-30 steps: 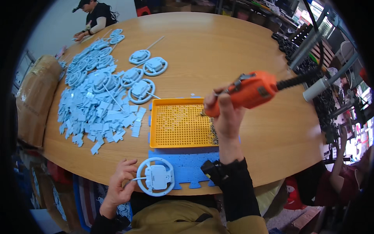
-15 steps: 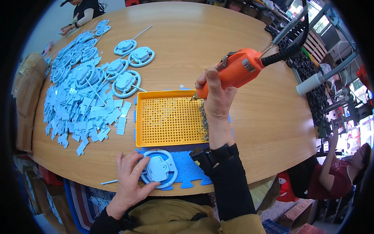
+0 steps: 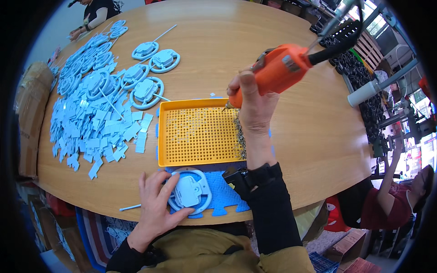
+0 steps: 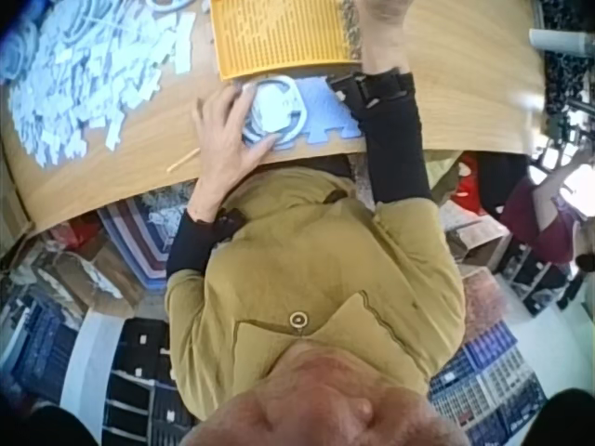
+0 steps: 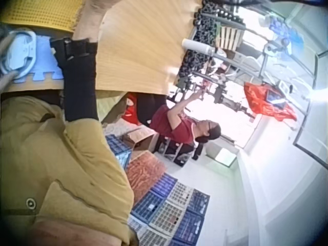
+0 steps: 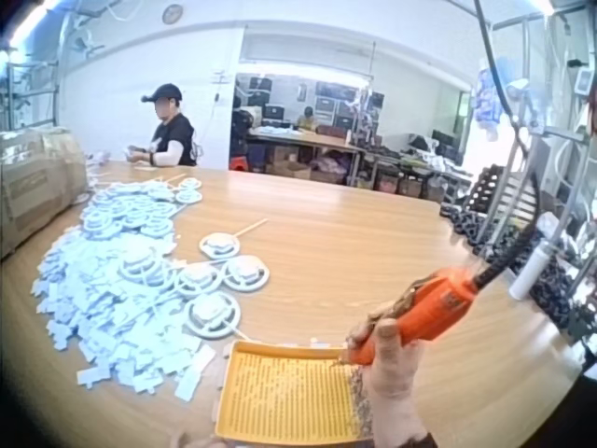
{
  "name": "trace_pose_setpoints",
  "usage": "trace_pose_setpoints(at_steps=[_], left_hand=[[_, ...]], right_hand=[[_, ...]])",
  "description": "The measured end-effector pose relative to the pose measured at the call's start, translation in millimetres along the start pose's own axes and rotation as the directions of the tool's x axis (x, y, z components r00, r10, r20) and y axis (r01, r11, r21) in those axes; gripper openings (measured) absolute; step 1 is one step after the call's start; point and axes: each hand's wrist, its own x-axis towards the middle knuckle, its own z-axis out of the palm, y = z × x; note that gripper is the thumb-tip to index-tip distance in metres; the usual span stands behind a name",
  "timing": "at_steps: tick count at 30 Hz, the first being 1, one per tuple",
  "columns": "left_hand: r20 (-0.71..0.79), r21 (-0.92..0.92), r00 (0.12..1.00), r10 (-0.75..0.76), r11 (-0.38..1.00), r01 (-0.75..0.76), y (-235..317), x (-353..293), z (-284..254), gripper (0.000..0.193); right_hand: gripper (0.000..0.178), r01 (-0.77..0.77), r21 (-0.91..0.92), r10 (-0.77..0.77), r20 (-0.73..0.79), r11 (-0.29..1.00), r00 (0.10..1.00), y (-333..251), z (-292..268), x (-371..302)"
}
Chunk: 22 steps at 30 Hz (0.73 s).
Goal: The recorder uses an electric power tool to assemble blue plastic components on a factory table.
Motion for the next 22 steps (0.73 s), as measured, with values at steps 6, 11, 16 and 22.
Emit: trace_pose_setpoints(at_steps=[6,11,16,22], left_hand=[[-0.082,0.065,0.997,0.007,0.998,-0.002,9.2,13.9,12.1,0.067],[-0.124,0.100,0.992,-0.002,0.995,0.014,6.0,12.1,14.7,0.065],[-0.129,0.098,0.991,0.015,0.995,-0.002,7.2,10.3,16.2,0.065],[-0.102,0.110,0.995,-0.001,0.994,0.012,6.8,7.5,16.3,0.065]], right_hand=[[0.046,0.018,0.202,-0.037,0.095,0.979,0.995,-78.3,16.8,-27.1],[0.072,-0.164,0.031,0.155,0.191,0.986,0.969,-88.8,45.5,-98.1],[0.069,-0.217,-0.084,0.232,0.254,0.972,0.939,-90.0,39.8,-111.7],[0.067,-0.237,-0.047,0.241,0.280,0.970,0.929,-90.5,40.1,-114.2]])
